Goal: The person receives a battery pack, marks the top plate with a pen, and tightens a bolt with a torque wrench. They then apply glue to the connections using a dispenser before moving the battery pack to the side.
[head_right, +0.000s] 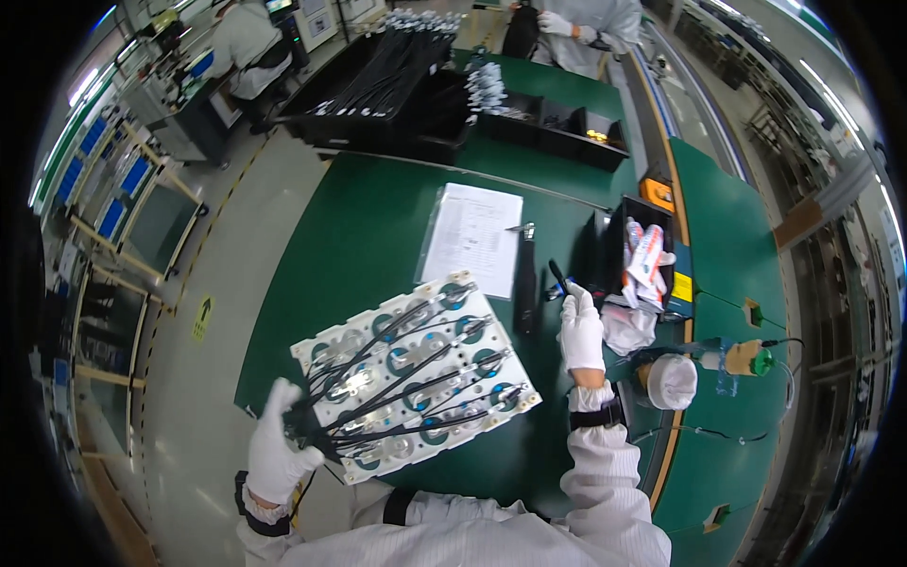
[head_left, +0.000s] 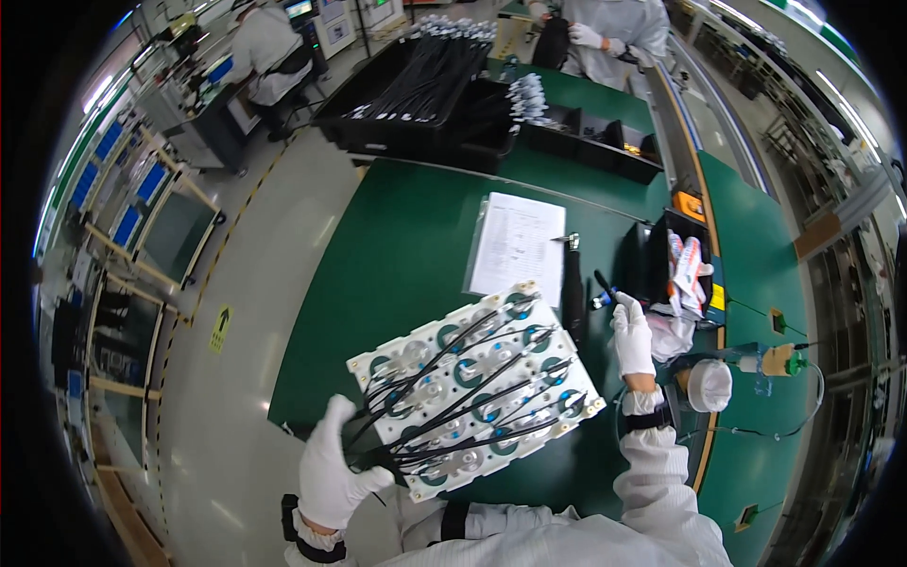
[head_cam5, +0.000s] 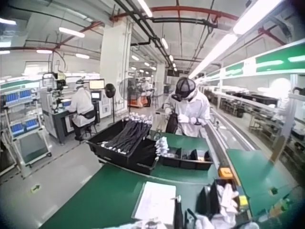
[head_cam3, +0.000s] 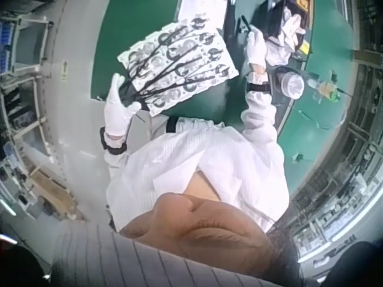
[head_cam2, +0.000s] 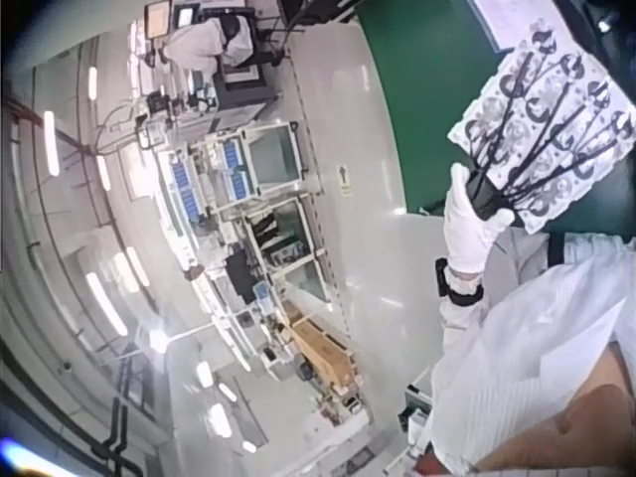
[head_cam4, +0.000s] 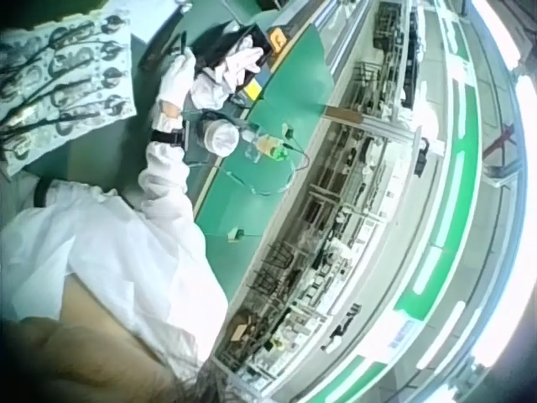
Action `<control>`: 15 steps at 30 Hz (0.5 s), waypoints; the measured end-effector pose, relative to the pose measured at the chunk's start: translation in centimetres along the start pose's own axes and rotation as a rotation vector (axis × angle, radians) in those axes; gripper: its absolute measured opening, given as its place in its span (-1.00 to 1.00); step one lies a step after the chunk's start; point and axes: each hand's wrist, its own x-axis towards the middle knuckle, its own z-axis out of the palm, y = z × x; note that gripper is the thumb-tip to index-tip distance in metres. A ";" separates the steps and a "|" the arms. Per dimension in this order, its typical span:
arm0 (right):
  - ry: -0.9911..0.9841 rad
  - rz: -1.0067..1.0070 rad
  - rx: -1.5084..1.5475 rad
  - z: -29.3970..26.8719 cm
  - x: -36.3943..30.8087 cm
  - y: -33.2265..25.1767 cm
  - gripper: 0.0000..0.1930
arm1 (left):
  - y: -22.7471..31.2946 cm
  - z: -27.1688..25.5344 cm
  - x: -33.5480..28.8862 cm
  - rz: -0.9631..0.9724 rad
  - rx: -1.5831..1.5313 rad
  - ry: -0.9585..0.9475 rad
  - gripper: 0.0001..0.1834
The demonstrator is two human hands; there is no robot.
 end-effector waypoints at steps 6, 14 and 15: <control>-0.010 -0.211 -0.467 1.1 -0.3 1.8 -0.69 | -2.5 1.4 -1.0 -0.079 0.045 -0.071 -0.57; -0.616 -0.133 0.179 -4.6 -9.4 -16.4 -0.73 | -0.2 -4.5 11.8 0.380 0.338 0.159 -0.57; -0.847 -0.397 0.121 -4.0 -10.0 -17.7 -0.73 | 0.4 -4.9 14.2 0.420 0.455 0.148 -0.53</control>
